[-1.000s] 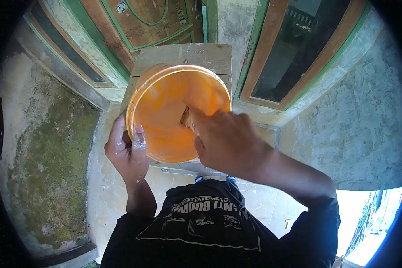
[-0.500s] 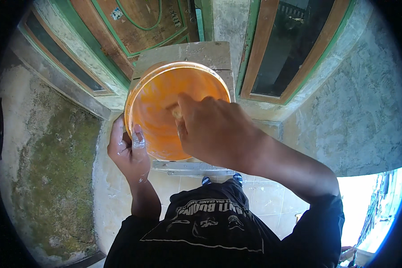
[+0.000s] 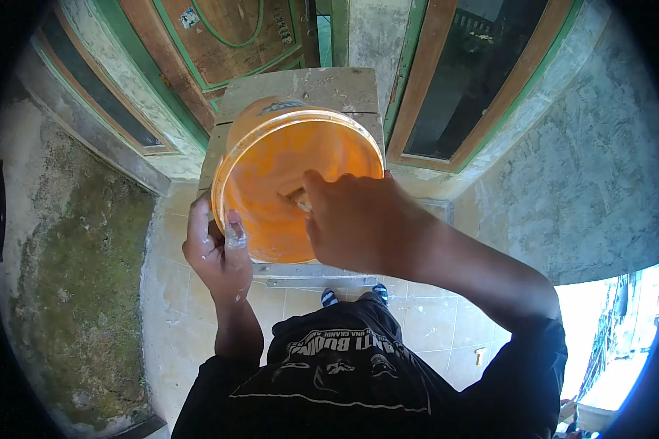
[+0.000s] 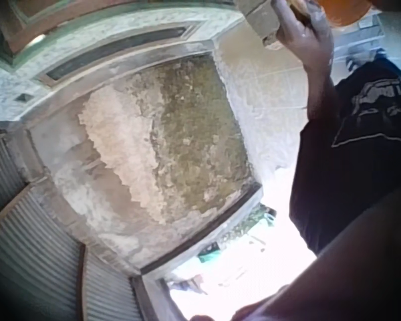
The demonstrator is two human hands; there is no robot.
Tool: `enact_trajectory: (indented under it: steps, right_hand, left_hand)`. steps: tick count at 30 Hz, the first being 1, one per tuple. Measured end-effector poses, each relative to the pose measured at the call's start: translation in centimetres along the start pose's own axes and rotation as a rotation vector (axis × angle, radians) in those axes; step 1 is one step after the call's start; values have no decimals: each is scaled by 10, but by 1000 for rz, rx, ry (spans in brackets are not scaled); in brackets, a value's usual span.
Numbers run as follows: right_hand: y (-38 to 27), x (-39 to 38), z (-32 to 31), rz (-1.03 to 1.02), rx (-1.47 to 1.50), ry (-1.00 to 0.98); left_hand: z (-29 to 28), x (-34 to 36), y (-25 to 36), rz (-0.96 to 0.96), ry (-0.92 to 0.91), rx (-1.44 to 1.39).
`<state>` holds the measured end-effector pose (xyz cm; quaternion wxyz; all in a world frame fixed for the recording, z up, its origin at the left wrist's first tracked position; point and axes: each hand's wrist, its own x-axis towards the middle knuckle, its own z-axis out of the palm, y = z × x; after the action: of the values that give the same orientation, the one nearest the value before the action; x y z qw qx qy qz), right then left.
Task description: The person applies a substance from a plastic spreader onto a metal scraper and then uses the scraper to smooth a wall surface before mixing more substance in a bucket.
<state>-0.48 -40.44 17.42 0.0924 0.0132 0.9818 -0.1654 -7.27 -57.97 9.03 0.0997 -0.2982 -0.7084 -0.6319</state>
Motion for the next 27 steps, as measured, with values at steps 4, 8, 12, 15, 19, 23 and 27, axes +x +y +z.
enact_trajectory:
  steps: [4, 8, 12, 15, 19, 23, 27]
  right_hand:
    - [-6, 10, 6, -94, -8, 146]
    - [-8, -1, 9, -94, -24, 378]
    - [-9, -5, 17, 15, -60, 222]
    - [-11, 0, 20, -57, 17, 155]
    - [-13, 5, 11, -39, 54, 220]
    - [-3, 5, 32, -151, 21, 250]
    - [-6, -3, -2, -20, 59, 152]
  left_hand:
    - [3, 2, 1, -19, 42, 6]
    - [0, 2, -3, 45, 84, -8]
    - [0, 1, -3, 43, 59, 12]
    - [1, -1, -3, 3, 9, 5]
    - [-1, 2, -2, 40, 73, -15]
    - [1, 2, -4, 12, 70, -45]
    - [-5, -1, -8, 13, 99, -33]
